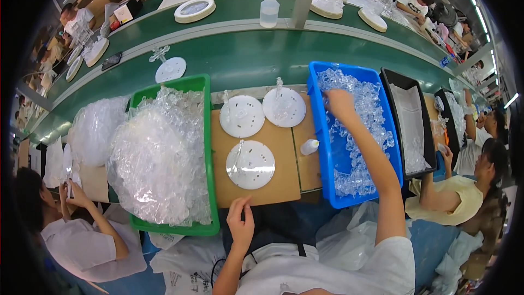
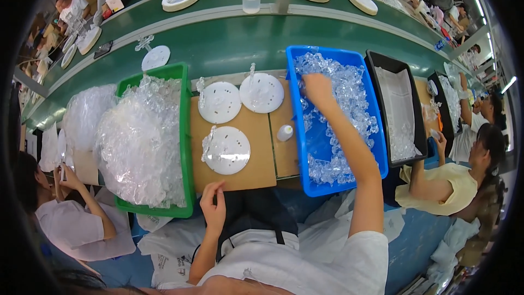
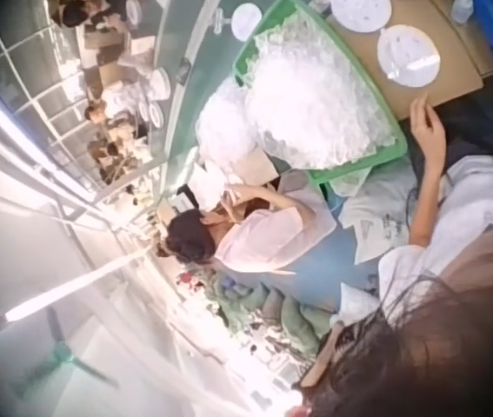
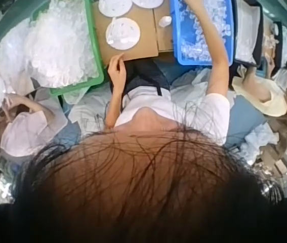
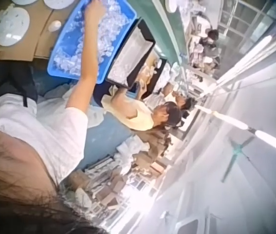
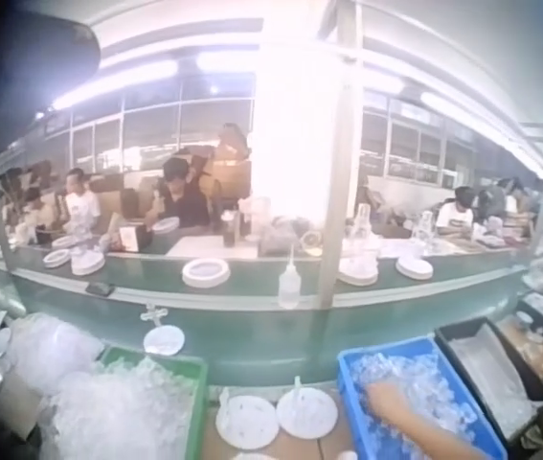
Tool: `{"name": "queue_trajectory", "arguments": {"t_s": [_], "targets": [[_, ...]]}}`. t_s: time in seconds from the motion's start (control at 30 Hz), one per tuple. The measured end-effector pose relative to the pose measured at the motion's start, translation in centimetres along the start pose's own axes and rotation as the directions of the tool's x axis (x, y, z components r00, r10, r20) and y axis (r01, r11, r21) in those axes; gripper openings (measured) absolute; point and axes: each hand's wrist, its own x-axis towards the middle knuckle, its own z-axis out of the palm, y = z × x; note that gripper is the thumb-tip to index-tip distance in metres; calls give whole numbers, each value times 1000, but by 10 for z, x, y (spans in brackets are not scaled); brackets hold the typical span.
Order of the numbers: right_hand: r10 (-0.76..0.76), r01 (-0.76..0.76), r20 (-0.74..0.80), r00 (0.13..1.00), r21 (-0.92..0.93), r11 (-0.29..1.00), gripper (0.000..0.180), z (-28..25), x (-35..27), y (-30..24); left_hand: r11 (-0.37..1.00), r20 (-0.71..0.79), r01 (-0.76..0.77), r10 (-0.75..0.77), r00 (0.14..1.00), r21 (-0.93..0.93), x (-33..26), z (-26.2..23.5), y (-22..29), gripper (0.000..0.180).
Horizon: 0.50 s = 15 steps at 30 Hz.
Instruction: Assembling transparent cross ornaments onto white circular bases using adhesive on a factory assembly line.
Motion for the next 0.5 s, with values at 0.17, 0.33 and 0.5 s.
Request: {"name": "queue_trajectory", "arguments": {"t_s": [0.17, 0.33, 0.5], "targets": [[141, -27, -184, 973, 515, 857, 31, -60, -43, -10, 997, -60, -51, 54, 997, 53, -1, -7, -4, 14], [-16, -262, 264, 965, 962, 74, 35, -104, -131, -91, 955, 146, 21, 23, 989, -295, -10, 4, 6, 27], [-235, -187, 245, 941, 951, 246, 35, -94, -179, -164, 472, 425, 395, -47, 904, -788, -8, 12, 28, 45]]}}
